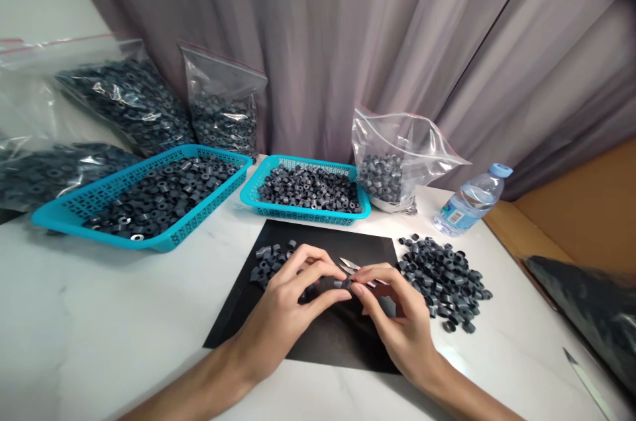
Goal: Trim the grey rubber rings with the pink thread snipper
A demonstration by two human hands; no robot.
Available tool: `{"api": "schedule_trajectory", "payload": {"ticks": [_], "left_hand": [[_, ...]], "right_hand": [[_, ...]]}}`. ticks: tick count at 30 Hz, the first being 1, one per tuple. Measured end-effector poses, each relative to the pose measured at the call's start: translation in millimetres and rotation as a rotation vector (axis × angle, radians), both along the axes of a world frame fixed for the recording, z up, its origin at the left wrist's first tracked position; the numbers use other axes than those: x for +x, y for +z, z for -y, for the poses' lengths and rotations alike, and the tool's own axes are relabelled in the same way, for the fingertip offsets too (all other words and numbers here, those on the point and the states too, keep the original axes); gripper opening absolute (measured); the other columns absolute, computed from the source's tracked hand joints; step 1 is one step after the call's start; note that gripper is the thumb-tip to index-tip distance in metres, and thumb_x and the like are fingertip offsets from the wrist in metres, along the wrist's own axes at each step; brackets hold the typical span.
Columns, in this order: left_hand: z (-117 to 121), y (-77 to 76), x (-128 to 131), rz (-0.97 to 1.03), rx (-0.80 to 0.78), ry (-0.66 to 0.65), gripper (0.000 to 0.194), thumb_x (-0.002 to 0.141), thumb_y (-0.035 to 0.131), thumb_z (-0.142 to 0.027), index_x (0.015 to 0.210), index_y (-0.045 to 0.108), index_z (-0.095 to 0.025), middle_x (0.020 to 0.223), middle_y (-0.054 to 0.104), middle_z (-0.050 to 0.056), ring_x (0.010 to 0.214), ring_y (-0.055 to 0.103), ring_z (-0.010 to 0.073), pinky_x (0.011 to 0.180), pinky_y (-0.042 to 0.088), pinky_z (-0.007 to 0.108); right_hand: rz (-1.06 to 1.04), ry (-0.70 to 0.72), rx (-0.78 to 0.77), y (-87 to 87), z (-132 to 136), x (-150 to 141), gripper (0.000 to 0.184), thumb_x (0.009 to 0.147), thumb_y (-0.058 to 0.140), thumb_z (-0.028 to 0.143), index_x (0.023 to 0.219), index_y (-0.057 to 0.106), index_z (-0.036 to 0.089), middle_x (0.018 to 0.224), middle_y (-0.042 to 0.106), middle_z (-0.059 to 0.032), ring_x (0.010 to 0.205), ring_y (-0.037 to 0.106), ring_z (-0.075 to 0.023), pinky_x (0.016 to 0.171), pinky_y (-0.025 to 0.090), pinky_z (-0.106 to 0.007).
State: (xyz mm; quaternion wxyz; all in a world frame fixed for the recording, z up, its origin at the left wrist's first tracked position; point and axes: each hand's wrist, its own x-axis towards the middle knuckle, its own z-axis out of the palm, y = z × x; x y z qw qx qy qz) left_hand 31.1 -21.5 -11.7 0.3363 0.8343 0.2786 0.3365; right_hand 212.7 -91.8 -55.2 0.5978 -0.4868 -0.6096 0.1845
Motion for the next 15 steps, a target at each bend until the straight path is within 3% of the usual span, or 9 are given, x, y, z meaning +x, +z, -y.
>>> {"api": "schedule_trajectory", "payload": {"ticks": [5,15], "left_hand": [[4.2,-1.5,2.2,0.015,-0.091,-0.049,0.006,0.095,0.061,-0.029,0.1,0.063,-0.028,0.1,0.062,-0.002,0.082,0.06,0.0116,0.079,0.049,0.022],[1.9,-4.9,5.0,0.094,-0.114,-0.069,0.011,0.091,0.066,-0.022,0.101,0.065,-0.028,0.099,0.065,-0.004,0.086,0.064,0.0097,0.08,0.051,0.019]], "right_hand": [[0.069,0.059,0.014,2.0,1.2,0.9,0.017,0.093,0.063,0.013,0.105,0.064,0.025,0.098,0.07,-0.0038,0.09,0.068,-0.0175,0.066,0.058,-0.024],[0.036,0.006,0.017,0.4,0.2,1.3,0.017,0.092,0.064,0.014,0.104,0.066,0.025,0.096,0.07,-0.0025,0.086,0.069,-0.0166,0.064,0.058,-0.023]]}}
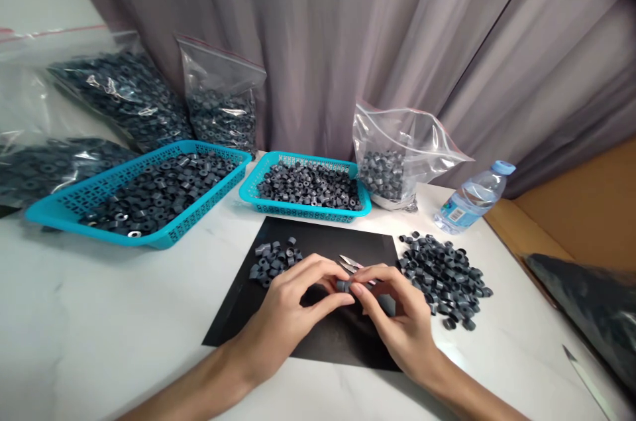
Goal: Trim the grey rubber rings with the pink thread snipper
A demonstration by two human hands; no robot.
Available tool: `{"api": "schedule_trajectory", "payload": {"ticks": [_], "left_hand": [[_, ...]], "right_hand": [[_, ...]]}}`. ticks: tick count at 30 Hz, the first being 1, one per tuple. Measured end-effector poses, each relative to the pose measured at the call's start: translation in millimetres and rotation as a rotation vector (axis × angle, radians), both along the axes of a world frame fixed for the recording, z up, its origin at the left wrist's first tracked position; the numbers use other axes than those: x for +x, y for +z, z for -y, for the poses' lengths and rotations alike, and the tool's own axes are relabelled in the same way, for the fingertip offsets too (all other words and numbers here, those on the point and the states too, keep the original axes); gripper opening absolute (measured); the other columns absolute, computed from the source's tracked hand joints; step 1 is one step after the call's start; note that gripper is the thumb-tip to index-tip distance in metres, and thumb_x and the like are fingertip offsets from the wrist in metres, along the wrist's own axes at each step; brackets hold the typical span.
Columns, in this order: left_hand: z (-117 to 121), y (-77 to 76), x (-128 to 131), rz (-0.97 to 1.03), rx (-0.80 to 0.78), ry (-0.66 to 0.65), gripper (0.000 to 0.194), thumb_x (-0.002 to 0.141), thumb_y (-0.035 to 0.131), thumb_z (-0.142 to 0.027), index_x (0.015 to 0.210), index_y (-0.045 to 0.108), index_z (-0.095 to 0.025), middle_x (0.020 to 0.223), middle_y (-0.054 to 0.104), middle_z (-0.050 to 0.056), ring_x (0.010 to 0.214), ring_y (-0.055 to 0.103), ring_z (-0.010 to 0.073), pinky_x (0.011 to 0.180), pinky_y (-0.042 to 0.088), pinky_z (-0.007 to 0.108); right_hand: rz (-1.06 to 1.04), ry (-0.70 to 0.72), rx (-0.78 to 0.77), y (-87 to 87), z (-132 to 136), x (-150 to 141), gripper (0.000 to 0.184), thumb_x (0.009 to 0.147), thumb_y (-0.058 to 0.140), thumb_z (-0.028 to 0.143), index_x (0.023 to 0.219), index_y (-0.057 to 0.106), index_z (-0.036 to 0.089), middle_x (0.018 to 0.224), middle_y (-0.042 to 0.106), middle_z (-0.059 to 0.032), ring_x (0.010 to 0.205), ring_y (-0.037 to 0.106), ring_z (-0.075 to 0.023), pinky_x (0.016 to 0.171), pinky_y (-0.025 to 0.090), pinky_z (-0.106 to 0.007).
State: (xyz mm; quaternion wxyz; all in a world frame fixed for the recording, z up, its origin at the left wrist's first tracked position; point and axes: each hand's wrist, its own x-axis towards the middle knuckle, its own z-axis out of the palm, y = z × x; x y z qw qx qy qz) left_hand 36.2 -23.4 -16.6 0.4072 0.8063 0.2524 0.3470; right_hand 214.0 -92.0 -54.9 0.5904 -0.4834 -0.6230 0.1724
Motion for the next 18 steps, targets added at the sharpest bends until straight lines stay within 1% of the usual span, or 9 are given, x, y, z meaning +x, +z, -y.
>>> {"api": "schedule_trajectory", "payload": {"ticks": [3,6,8,10,13,16,18], "left_hand": [[2,-0.7,1,0.014,-0.018,0.006,0.013,0.091,0.067,-0.02,0.101,0.065,-0.027,0.099,0.066,-0.005,0.084,0.065,0.0086,0.081,0.051,0.018],[3,-0.7,1,0.019,-0.033,0.032,0.01,0.09,0.067,-0.022,0.099,0.066,-0.027,0.097,0.067,-0.005,0.084,0.066,0.0085,0.081,0.051,0.018],[2,-0.5,2,0.019,-0.088,0.041,0.009,0.089,0.069,-0.025,0.098,0.067,-0.026,0.096,0.068,-0.005,0.084,0.067,0.0093,0.08,0.052,0.018],[0,0.3,3,0.033,-0.198,0.041,0.012,0.087,0.072,-0.029,0.098,0.068,-0.025,0.095,0.069,-0.004,0.087,0.068,0.011,0.081,0.052,0.02],[-3,4.1,6,0.083,-0.428,0.016,0.016,0.085,0.074,-0.034,0.096,0.07,-0.023,0.092,0.072,-0.003,0.087,0.069,0.0129,0.082,0.052,0.022],[-4,10.3,8,0.145,-0.649,-0.025,0.02,0.089,0.069,-0.039,0.095,0.071,-0.02,0.087,0.074,0.0,0.083,0.067,0.0132,0.078,0.051,0.023],[-3,12.8,8,0.206,-0.781,-0.058,0.024,0.092,0.064,-0.041,0.096,0.072,-0.019,0.092,0.074,0.002,0.086,0.067,0.0137,0.077,0.05,0.024]], "right_hand": [[0.016,-0.008,0.023,0.1,0,0,0.018,0.092,0.065,0.013,0.104,0.065,0.026,0.095,0.07,-0.0018,0.089,0.068,-0.0165,0.066,0.057,-0.023],[-0.007,-0.004,0.008,-0.4,2,0,0.017,0.094,0.062,0.014,0.105,0.065,0.027,0.094,0.069,-0.0017,0.084,0.068,-0.0155,0.064,0.056,-0.023],[-0.042,0.006,-0.014,-0.7,3,0,0.015,0.097,0.057,0.017,0.106,0.064,0.026,0.094,0.069,-0.0023,0.08,0.067,-0.0152,0.062,0.055,-0.024],[-0.076,-0.017,-0.046,-0.4,2,0,0.013,0.1,0.053,0.022,0.105,0.064,0.025,0.094,0.068,-0.0035,0.079,0.067,-0.0152,0.062,0.054,-0.025],[-0.1,-0.132,-0.109,1.3,-1,0,0.013,0.101,0.05,0.029,0.102,0.062,0.023,0.096,0.068,-0.0043,0.079,0.065,-0.015,0.063,0.052,-0.025],[-0.101,-0.213,-0.162,2.3,-4,1,0.015,0.101,0.05,0.034,0.101,0.061,0.023,0.098,0.068,-0.0041,0.076,0.063,-0.0145,0.064,0.051,-0.026],[-0.087,-0.219,-0.176,1.9,-5,2,0.017,0.101,0.049,0.036,0.101,0.061,0.023,0.098,0.068,-0.0042,0.075,0.062,-0.0146,0.063,0.05,-0.026]]}}
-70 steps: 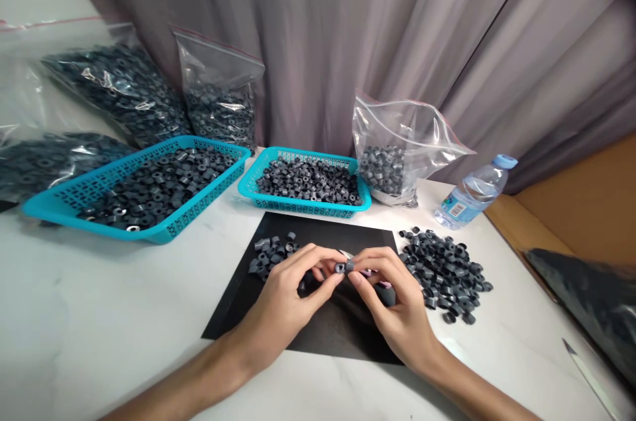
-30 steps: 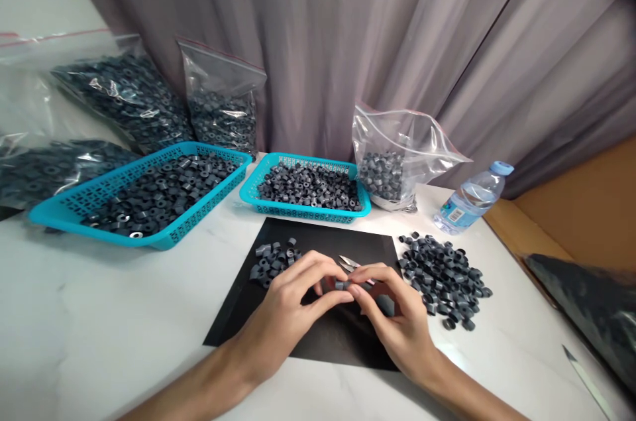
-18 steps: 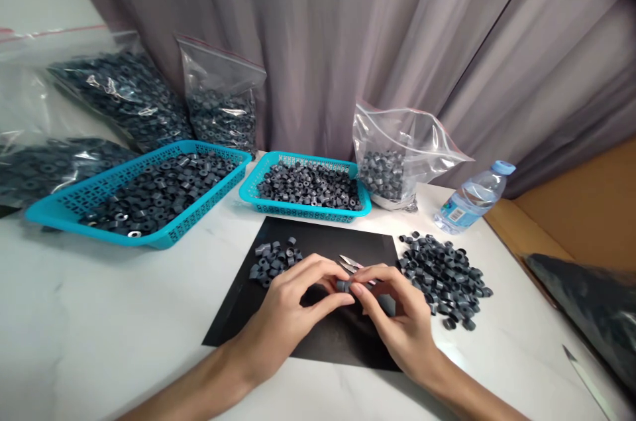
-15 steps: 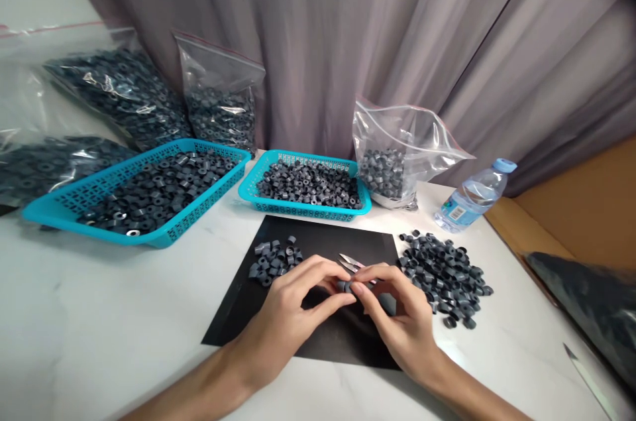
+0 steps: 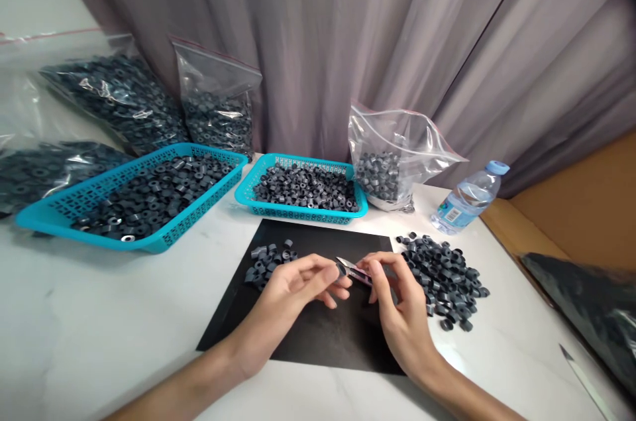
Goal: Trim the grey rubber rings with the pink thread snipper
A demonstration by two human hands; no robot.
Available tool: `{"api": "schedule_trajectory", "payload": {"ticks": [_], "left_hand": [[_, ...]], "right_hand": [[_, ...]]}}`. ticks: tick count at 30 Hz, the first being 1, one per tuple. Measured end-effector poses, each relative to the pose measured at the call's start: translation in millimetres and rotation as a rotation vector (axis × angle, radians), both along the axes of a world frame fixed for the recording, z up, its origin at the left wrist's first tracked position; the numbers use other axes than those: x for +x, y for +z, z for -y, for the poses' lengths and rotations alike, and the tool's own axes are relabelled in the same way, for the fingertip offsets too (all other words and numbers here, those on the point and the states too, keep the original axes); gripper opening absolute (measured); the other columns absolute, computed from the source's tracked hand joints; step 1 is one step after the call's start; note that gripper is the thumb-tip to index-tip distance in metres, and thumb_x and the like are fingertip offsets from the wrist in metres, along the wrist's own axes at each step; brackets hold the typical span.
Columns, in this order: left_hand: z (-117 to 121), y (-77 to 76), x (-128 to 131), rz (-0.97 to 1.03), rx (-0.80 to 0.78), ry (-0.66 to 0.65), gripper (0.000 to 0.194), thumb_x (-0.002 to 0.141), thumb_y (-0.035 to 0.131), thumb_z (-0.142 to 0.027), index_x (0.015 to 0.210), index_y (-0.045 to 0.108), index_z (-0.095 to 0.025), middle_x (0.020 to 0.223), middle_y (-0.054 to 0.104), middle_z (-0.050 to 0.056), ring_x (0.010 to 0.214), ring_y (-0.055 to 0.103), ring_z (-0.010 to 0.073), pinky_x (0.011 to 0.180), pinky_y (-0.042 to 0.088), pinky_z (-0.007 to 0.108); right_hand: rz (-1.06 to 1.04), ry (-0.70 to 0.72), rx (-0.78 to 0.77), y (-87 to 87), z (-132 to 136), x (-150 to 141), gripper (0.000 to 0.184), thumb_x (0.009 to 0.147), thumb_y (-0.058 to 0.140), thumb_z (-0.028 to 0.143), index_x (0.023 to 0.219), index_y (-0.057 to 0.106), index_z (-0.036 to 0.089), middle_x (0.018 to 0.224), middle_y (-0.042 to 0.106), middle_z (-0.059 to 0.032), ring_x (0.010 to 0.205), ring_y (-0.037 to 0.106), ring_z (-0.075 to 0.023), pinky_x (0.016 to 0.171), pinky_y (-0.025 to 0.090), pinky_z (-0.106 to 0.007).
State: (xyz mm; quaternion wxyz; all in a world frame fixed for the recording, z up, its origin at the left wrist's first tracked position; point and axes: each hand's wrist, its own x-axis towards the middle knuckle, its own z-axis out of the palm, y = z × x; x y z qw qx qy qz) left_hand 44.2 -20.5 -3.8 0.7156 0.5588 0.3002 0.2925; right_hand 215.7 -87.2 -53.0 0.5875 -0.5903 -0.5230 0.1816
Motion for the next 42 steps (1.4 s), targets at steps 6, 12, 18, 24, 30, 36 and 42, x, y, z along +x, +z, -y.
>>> {"api": "schedule_trajectory", "payload": {"ticks": [6,12,18,24,30,36,42], "left_hand": [[3,-5.3,0,0.192,-0.303,-0.007,0.026,0.094,0.061,-0.042,0.094,0.072,-0.018,0.095,0.072,0.003,0.084,0.064,0.0128,0.077,0.047,0.025],[1,-5.4,-1,0.213,-0.33,-0.015,0.025,0.094,0.063,-0.039,0.095,0.073,-0.016,0.095,0.07,0.003,0.085,0.061,0.0118,0.08,0.045,0.025],[1,-0.3,-2,0.169,-0.22,-0.059,0.024,0.093,0.064,-0.036,0.102,0.074,-0.016,0.096,0.068,0.004,0.087,0.058,0.0112,0.08,0.043,0.022],[-1,-1.7,-2,0.135,-0.17,-0.007,0.02,0.089,0.07,-0.032,0.104,0.074,-0.019,0.098,0.066,0.002,0.089,0.056,0.012,0.082,0.042,0.023],[-1,-1.7,-2,0.103,-0.14,0.02,0.018,0.087,0.072,-0.032,0.101,0.069,-0.02,0.101,0.066,0.002,0.094,0.056,0.0131,0.082,0.042,0.024],[-5,-3.8,-3,0.017,-0.028,-0.005,0.024,0.083,0.076,-0.033,0.096,0.059,-0.021,0.103,0.071,0.004,0.097,0.066,0.0175,0.081,0.048,0.027],[-7,-13.5,-5,-0.257,0.599,0.177,0.016,0.086,0.071,-0.034,0.094,0.063,-0.023,0.088,0.068,-0.002,0.08,0.066,0.0145,0.078,0.05,0.026]], "right_hand": [[0.059,0.012,-0.011,-2.3,0,0,0.02,0.102,0.047,0.037,0.102,0.061,0.023,0.099,0.066,-0.0052,0.077,0.061,-0.016,0.063,0.049,-0.028],[0.068,0.0,-0.059,-0.8,-3,0,0.023,0.102,0.046,0.039,0.098,0.061,0.023,0.095,0.065,-0.0046,0.08,0.062,-0.0174,0.063,0.048,-0.028],[0.094,0.032,-0.054,-1.9,-2,-1,0.022,0.102,0.046,0.038,0.097,0.06,0.023,0.092,0.062,-0.0033,0.076,0.059,-0.0167,0.064,0.046,-0.028],[0.112,0.054,-0.054,-1.3,-3,-2,0.022,0.103,0.045,0.037,0.095,0.06,0.022,0.089,0.061,-0.0032,0.077,0.058,-0.0173,0.067,0.045,-0.028],[0.148,0.073,-0.034,1.3,-3,-2,0.022,0.104,0.044,0.035,0.093,0.059,0.022,0.088,0.06,-0.0034,0.079,0.057,-0.018,0.068,0.043,-0.029],[0.164,0.098,-0.025,0.9,-3,-2,0.021,0.104,0.043,0.033,0.093,0.058,0.023,0.089,0.061,-0.0039,0.08,0.056,-0.0186,0.068,0.043,-0.03],[0.16,0.104,-0.048,0.4,-3,-2,0.022,0.104,0.043,0.034,0.093,0.057,0.022,0.091,0.061,-0.0043,0.084,0.058,-0.0191,0.071,0.045,-0.03]]}}
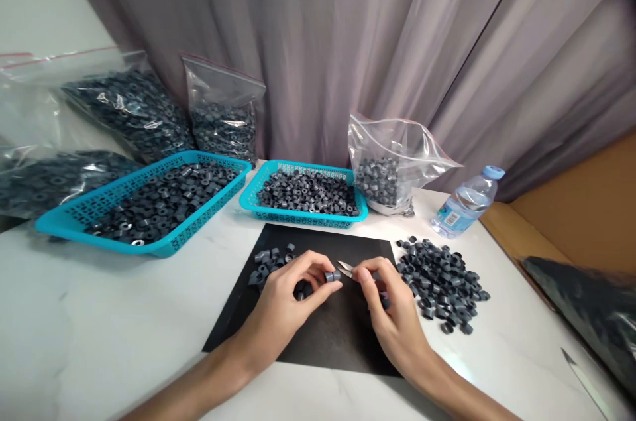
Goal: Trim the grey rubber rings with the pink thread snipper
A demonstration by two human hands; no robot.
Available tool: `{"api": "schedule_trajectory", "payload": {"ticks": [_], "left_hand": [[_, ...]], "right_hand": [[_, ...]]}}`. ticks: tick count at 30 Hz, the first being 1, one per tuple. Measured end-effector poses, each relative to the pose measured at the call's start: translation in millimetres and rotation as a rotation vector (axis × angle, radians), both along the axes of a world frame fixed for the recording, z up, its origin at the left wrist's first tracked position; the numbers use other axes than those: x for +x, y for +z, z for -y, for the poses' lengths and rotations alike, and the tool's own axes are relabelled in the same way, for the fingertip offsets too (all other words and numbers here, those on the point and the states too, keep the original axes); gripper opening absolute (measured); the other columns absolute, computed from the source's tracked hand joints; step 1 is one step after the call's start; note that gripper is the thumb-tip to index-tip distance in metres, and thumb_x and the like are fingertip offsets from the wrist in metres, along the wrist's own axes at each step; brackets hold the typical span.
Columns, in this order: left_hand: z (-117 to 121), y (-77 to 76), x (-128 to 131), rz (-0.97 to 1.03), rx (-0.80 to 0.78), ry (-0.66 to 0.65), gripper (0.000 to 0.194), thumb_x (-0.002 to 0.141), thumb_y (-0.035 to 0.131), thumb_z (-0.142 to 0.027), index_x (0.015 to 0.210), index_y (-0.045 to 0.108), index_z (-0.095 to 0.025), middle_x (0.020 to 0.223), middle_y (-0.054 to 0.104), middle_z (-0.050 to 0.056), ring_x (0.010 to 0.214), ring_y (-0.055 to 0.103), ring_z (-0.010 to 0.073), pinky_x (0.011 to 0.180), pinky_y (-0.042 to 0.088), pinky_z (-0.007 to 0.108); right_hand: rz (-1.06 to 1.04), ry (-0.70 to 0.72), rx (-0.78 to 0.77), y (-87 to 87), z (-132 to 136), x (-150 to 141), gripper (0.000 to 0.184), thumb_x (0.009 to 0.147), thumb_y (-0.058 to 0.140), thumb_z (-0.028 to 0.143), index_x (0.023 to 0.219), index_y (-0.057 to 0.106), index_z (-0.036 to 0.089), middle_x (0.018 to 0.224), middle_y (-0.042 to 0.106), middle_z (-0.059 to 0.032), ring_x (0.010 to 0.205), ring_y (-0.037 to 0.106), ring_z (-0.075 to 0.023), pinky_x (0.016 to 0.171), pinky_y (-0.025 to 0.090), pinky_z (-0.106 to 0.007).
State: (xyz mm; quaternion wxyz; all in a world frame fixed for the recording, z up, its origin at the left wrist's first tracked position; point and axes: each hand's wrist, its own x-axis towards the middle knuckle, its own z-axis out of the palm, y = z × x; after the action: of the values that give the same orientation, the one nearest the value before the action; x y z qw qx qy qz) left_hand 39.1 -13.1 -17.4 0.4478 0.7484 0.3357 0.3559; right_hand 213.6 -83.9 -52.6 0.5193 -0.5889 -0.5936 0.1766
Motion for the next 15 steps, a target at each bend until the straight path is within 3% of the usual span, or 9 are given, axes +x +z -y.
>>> {"api": "schedule_trajectory", "payload": {"ticks": [2,5,15], "left_hand": [[1.3,-0.8,-1.2,-0.049,0.144,0.031,0.012,0.088,0.069,-0.033,0.095,0.064,-0.024,0.089,0.068,-0.002,0.076,0.065,0.0136,0.077,0.05,0.025],[2.9,-1.2,-2.8,-0.079,0.235,0.033,0.01,0.09,0.066,-0.032,0.097,0.064,-0.025,0.089,0.068,-0.002,0.077,0.064,0.0134,0.077,0.05,0.024],[4.8,-2.7,-2.4,-0.112,0.229,0.022,0.012,0.091,0.064,-0.034,0.1,0.066,-0.026,0.09,0.068,-0.001,0.077,0.063,0.0157,0.075,0.049,0.026]], "right_hand": [[-0.003,0.008,-0.001,0.1,0.4,-0.4,0.022,0.104,0.043,0.035,0.093,0.057,0.022,0.091,0.061,-0.0044,0.083,0.058,-0.0188,0.072,0.045,-0.03],[-0.003,0.021,0.005,0.3,0.9,-0.9,0.022,0.104,0.043,0.034,0.093,0.057,0.022,0.09,0.06,-0.0042,0.082,0.058,-0.0183,0.072,0.046,-0.03],[0.025,0.134,0.095,5.5,4.4,-3.3,0.012,0.101,0.047,0.026,0.103,0.058,0.023,0.095,0.06,-0.0052,0.082,0.059,-0.0183,0.069,0.048,-0.03]]}}
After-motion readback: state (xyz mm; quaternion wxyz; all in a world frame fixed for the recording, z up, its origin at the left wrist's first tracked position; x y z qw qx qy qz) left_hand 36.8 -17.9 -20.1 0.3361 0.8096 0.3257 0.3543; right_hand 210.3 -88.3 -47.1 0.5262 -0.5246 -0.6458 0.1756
